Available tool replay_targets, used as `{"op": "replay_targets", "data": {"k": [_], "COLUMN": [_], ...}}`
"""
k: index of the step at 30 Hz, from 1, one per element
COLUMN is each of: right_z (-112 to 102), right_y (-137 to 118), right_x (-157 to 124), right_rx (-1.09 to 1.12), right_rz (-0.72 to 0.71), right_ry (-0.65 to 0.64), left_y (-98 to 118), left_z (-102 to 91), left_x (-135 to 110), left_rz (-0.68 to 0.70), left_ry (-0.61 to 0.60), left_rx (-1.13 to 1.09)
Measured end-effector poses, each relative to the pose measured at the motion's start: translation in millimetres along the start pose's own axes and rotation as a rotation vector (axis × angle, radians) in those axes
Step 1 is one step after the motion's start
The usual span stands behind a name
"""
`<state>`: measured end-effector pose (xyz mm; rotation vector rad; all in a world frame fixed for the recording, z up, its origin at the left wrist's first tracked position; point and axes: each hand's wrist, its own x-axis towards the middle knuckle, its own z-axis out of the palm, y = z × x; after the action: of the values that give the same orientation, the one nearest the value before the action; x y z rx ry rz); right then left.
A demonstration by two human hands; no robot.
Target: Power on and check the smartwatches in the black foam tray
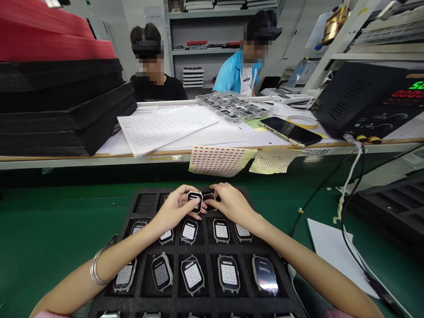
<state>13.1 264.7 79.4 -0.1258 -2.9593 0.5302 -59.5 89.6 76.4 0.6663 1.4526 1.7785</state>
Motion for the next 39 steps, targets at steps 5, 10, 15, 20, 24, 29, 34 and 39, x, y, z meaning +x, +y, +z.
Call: {"op": "replay_targets", "data": {"k": [5,10,15,20,24,29,34,39], "right_z": [-17.1,-26.9,-17.6,-13.8,-10.7,-7.8,-8.5,-10.4], "right_y": [5.6,2.1,6.0,7.6,8.3,10.6,11.7,11.4], "right_x": [-11.2,-25.0,-26.8,-27.5,-31.3,-33.5,-33.0,-34.1], "right_rx": [0.431,1.258,1.624,1.617,1.610,1.705,1.752,1.741], "right_rz": [-0.068,0.065,0.055,-0.039,-0.077,-0.072,-0.087,-0.104], "right_ry": [0.079,0.140,-0.029,-0.074,-0.119,-0.177,-0.211,-0.252], "left_y": [1.6,2.6,4.9,4.4,2.6,6.6,10.9,10.0], "left_z": [-0.7,-0.5,-1.0,-2.1,-2.2,-1.9,-1.9,-1.5], "left_x": [-1.6,-2.3,-2.6,-4.3,-4.8,-4.3,-4.6,-5.9], "left_rz": [0.012,0.030,-0.004,-0.033,-0.055,-0.089,-0.126,-0.125], "left_ry": [0.024,0.048,0.066,0.062,0.034,0.044,0.035,0.010], "left_rx": [-0.027,-0.085,-0.138,-0.124,-0.117,-0.148,-0.192,-0.169]}}
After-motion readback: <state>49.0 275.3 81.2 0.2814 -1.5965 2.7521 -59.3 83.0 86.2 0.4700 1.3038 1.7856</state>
